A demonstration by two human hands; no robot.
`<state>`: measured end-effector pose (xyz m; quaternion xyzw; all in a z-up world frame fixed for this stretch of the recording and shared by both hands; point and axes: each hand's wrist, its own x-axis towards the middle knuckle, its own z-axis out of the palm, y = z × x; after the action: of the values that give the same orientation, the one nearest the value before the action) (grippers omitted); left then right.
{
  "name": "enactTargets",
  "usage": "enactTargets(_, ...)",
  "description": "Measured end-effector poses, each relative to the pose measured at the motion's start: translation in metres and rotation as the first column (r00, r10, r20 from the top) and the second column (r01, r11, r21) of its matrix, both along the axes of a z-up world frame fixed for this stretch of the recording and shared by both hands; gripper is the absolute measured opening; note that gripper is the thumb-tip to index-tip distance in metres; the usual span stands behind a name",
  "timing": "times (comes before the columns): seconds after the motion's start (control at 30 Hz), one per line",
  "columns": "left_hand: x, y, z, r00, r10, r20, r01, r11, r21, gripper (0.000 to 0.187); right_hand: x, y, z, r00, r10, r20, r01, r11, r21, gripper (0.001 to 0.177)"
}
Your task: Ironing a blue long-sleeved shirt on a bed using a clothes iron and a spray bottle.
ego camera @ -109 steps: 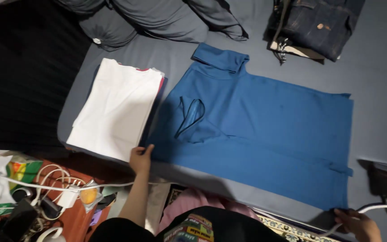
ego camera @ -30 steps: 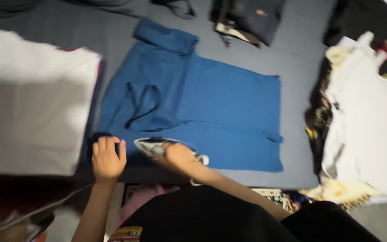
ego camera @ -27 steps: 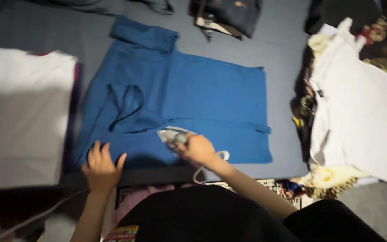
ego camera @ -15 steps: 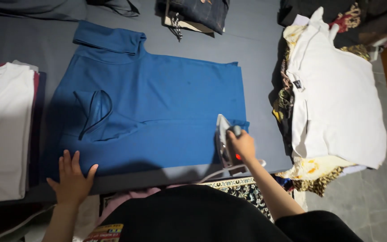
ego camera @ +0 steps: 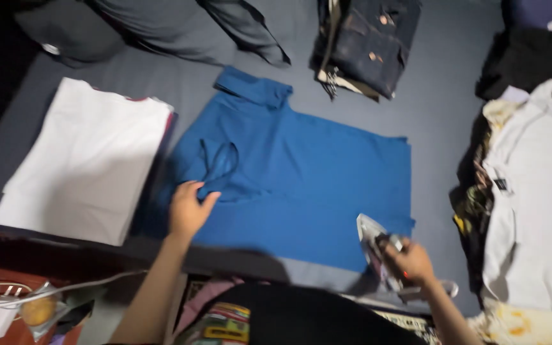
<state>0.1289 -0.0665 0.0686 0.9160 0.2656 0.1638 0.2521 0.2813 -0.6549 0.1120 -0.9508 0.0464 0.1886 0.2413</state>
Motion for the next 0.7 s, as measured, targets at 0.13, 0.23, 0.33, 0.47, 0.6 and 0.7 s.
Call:
enactTargets(0.13,0.063,0.0,0.001,0.995,0.013,-0.099,-0.02,0.998,-0.061,0.085,-0.02,0.057,0.033,0.978,0.174,-0.118,-0.193,0.965,-0.176,0.05)
enactTargets(0.23,0.077,0.008,-0.028,0.92,0.031,-0.391,-0.116,0.973,-0.198,0.075,-0.016,0.064,0.036,0.984,0.156,-0.083,-0.165,0.98,-0.115,0.049)
enactTargets(0.33,0.069,0.007,-0.097,0.937,0.071,-0.343,-0.151,0.965,-0.213,0.056,-0.018,0.062,0.034,0.984,0.163,-0.074,-0.172,0.977,-0.128,0.049)
enactTargets(0.47,0.074,-0.069,0.0,0.744,0.581,-0.329,-0.398,-0.01,-0.917,0.064,-0.015,0.061,0.031,0.985,0.159,-0.06,-0.164,0.981,-0.105,0.049)
enactTargets(0.6,0.109,-0.144,-0.039,0.659,0.735,-0.158,0.24,-0.405,-0.882,0.06,-0.015,0.06,0.031,0.989,0.131,-0.068,-0.135,0.989,-0.064,0.047)
enactTargets(0.7,0.134,-0.213,-0.071,0.603,0.798,0.031,0.389,-0.26,-0.884,0.058,-0.017,0.063,0.036,0.989,0.134,-0.06,-0.139,0.988,-0.072,0.047)
